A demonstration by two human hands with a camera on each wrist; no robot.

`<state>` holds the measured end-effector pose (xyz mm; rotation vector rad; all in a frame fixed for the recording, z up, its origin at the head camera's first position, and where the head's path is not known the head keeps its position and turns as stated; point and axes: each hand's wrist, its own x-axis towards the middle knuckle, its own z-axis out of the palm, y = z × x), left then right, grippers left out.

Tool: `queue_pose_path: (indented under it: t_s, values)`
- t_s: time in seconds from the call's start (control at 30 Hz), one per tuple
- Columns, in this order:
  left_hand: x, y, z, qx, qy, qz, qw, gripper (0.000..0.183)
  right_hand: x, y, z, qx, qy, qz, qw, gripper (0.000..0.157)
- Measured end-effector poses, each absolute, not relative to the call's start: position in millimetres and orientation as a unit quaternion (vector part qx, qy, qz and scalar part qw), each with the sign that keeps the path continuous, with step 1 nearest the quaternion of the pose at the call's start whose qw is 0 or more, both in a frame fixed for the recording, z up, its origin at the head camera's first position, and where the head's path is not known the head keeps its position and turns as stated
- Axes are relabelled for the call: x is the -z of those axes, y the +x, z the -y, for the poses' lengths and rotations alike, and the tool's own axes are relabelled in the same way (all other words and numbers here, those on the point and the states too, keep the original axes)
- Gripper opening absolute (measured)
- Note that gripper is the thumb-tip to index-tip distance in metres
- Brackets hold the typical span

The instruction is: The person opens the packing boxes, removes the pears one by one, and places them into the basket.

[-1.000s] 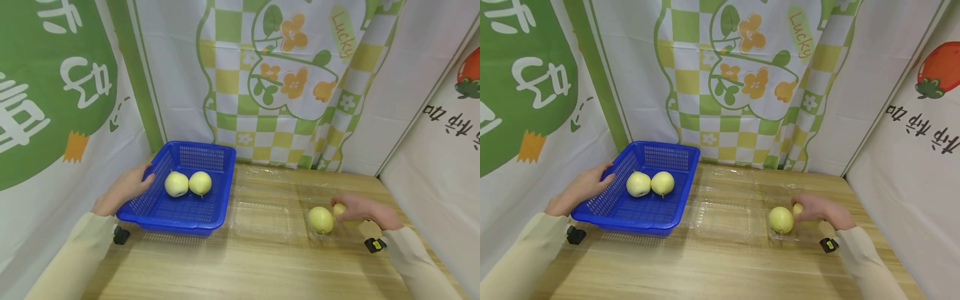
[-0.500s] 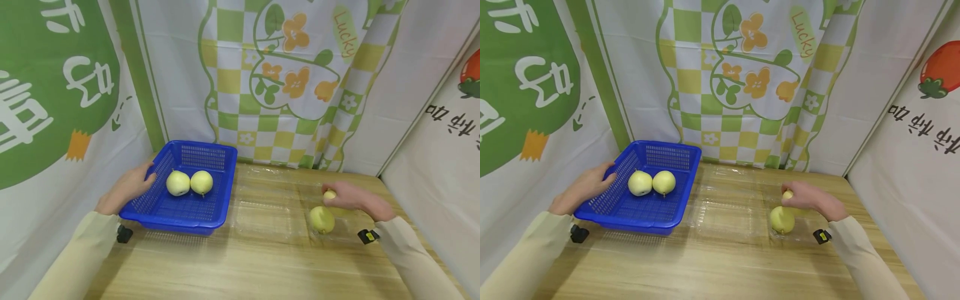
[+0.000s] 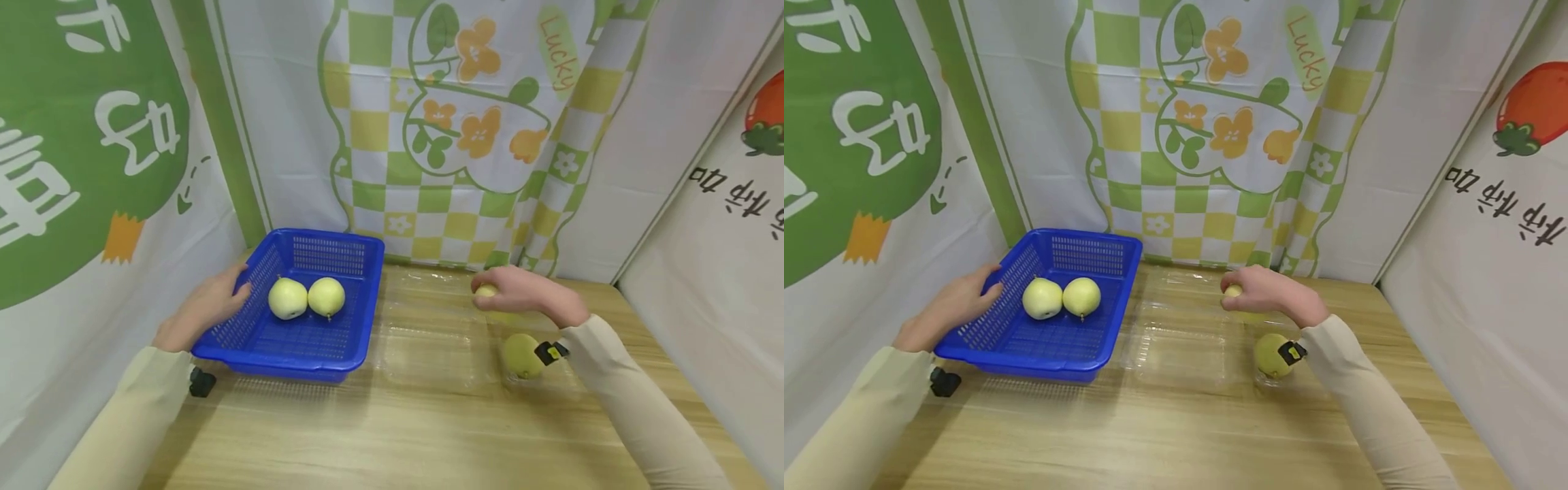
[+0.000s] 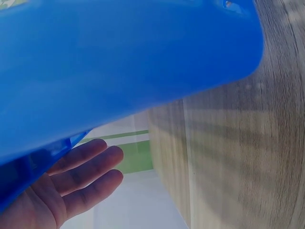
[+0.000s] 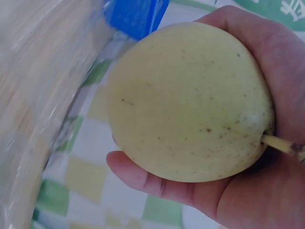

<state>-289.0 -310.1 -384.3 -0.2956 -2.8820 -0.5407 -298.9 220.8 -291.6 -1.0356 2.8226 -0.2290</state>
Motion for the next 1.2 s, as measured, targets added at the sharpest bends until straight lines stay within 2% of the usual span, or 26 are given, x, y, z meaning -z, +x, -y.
queue_pose_path:
  t_s: [0.3, 0.53, 0.77, 1.2]
  values:
    - [382.2, -287.8, 308.7, 0.182, -0.095, 0.975, 0.089, 0.055, 282.0, -307.9, -173.7, 0.086, -0.38, -0.919, 0.067, 0.032]
    - [382.9, -288.5, 309.3, 0.177, -0.1, 0.975, 0.094, 0.055, 287.6, -314.1, -147.2, 0.087, -0.403, -0.909, 0.067, 0.026]
    - [382.3, -286.6, 308.1, 0.178, -0.099, 0.975, 0.089, 0.056, 288.9, -316.4, -116.2, 0.088, -0.417, -0.903, 0.059, 0.03]
    - [384.0, -288.1, 308.2, 0.175, -0.106, 0.974, 0.096, 0.056, 283.0, -315.7, -35.2, 0.088, -0.471, -0.876, 0.05, 0.024]
